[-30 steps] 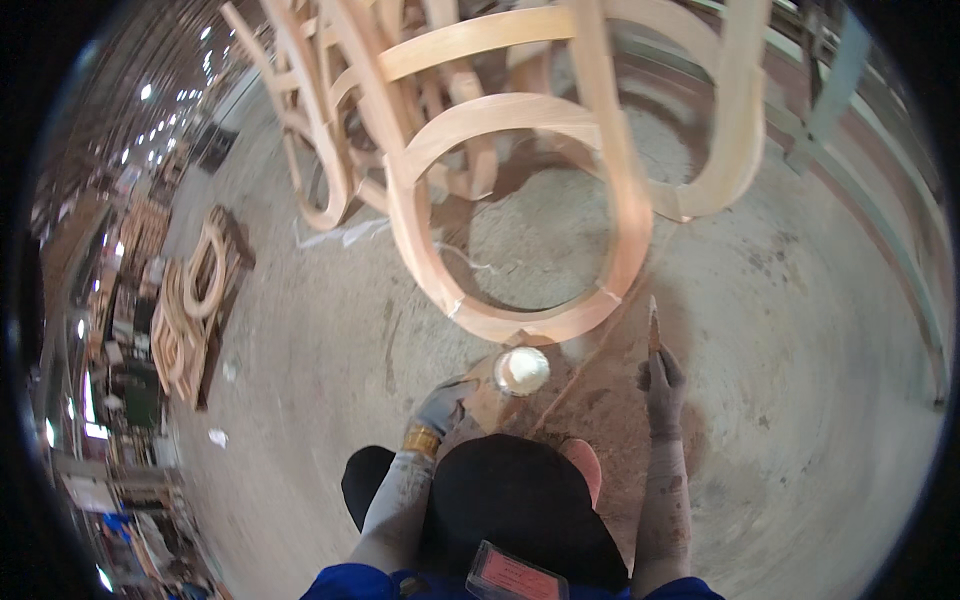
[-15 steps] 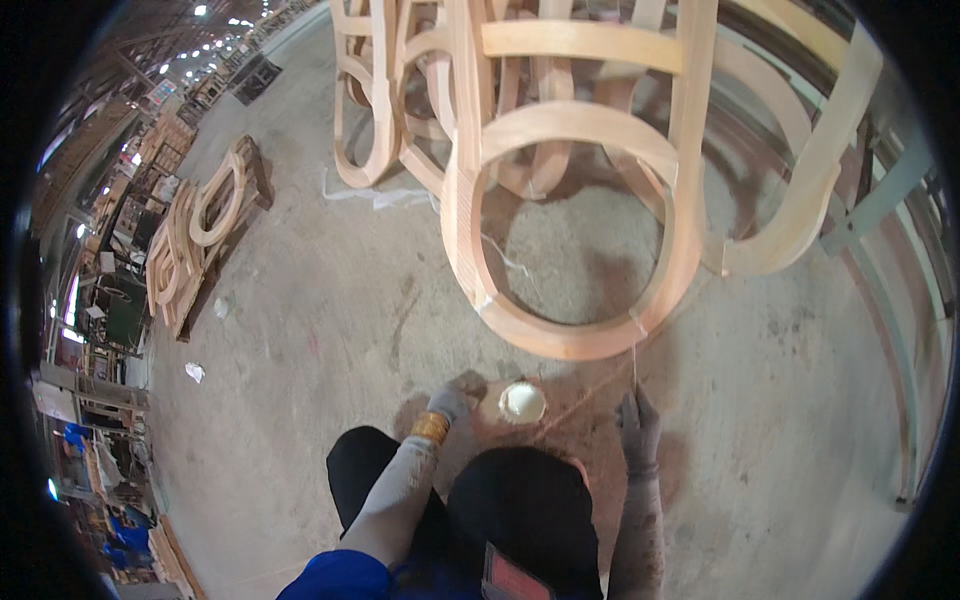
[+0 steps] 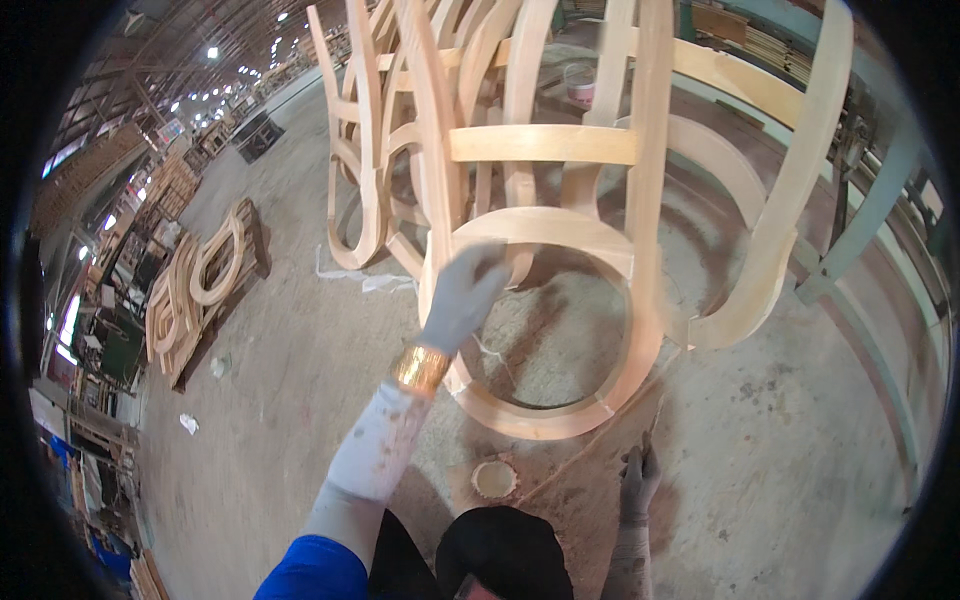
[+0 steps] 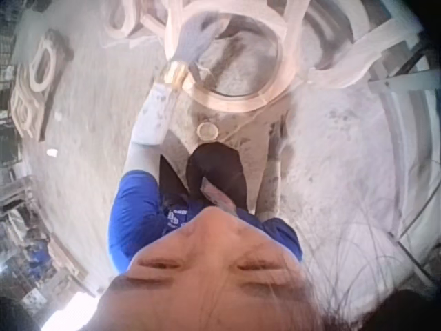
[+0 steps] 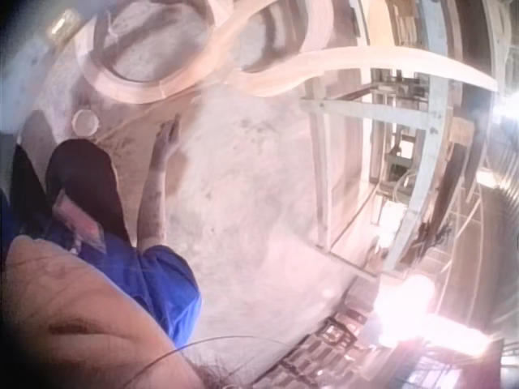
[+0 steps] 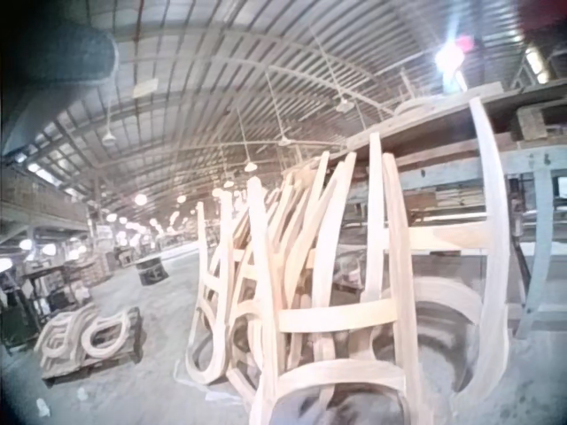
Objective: The person applies white glue to the joints of wooden chair frames using a brush. They dip the brush into a container of glue and carefully coat the edges of the curved wooden pieces before assembling them.
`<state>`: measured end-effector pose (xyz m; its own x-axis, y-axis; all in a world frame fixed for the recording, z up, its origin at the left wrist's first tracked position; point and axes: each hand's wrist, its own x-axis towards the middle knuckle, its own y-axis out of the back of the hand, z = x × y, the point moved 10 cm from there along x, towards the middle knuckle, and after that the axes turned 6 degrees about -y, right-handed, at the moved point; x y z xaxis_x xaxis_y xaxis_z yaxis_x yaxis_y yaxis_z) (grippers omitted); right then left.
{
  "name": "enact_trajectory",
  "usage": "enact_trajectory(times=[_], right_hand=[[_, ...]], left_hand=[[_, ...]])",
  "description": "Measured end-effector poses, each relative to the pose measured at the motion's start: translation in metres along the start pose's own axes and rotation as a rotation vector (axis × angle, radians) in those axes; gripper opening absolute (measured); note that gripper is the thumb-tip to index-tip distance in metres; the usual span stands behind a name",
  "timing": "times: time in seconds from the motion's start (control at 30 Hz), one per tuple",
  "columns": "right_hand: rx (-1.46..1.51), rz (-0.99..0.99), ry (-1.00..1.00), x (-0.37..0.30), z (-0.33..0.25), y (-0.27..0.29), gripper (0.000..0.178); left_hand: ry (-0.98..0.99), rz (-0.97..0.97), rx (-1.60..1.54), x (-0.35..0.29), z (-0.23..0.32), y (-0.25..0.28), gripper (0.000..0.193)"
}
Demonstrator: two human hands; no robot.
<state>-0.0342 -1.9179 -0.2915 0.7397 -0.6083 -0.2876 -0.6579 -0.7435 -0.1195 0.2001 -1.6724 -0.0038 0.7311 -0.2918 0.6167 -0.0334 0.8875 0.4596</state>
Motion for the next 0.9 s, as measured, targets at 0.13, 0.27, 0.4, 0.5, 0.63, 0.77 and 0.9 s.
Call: enact_trajectory(times=[0.13,0.27,0.4,0.5,0.63,0.77,0.9], right_hand=[[-0.142,-0.004,0.11,0.006,-0.008,0.017,0.04],[-0.182,0.069,0.038,-0.011,0.004,0.041,0.039],[-0.143,0.115,-0.044,-0.036,0.026,0.076,0.039],[-0.065,0.2,-0.087,-0.046,0.039,0.118,0.039],[-0.053,0.233,-0.185,-0.049,0.05,0.134,0.038],[-0.007,0.218,-0.189,-0.034,0.038,0.127,0.036],[0.102,0.118,-0.13,-0.002,0.009,0.092,0.035]], left_hand=[[-0.362,0.179,0.209,0.121,0.058,-0.038,0.041],[-0.298,0.035,0.456,0.202,0.06,-0.101,0.052],[-0.107,-0.463,0.69,0.236,0.03,-0.156,0.074],[-0.072,-0.578,0.709,0.236,0.024,-0.177,0.087],[-0.122,-0.485,0.751,0.234,0.029,-0.166,0.091],[-0.144,-0.397,0.571,0.22,0.033,-0.135,0.089],[-0.16,-0.344,0.429,0.21,0.047,-0.079,0.089]])
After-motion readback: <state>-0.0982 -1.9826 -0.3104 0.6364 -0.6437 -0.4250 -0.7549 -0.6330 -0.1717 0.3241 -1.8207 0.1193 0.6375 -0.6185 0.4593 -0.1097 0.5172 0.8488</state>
